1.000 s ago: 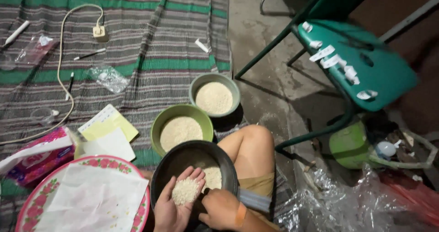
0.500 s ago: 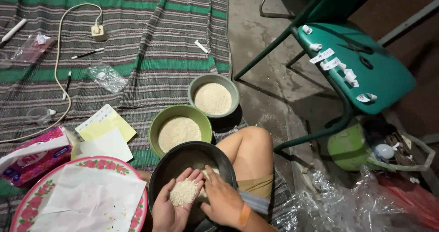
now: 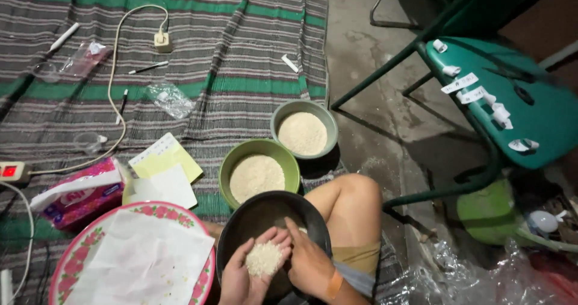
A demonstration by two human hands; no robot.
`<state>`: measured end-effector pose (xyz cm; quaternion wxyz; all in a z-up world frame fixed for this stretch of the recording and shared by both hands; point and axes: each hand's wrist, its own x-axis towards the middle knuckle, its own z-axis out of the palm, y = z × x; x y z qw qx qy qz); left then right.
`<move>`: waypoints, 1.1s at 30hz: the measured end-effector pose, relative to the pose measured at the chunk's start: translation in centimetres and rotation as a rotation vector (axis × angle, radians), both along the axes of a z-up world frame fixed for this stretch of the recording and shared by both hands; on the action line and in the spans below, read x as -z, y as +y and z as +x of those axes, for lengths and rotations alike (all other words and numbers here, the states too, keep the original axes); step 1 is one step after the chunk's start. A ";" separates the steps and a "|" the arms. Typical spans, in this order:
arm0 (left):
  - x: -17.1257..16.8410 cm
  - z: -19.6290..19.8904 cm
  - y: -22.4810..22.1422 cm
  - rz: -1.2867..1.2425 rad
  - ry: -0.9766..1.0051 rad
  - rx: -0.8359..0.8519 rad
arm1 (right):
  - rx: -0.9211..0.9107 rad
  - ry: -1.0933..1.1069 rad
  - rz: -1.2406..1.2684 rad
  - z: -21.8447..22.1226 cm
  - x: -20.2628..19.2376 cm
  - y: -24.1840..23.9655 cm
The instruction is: Manually sorting through raw rice grains to remove impurities or stones before cooking.
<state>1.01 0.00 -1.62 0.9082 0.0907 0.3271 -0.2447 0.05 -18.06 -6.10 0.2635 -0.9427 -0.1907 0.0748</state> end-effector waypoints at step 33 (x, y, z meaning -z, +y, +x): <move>12.5 -0.4 0.5 -0.464 -0.618 0.072 | 0.028 0.245 0.130 0.7 -2.2 0.2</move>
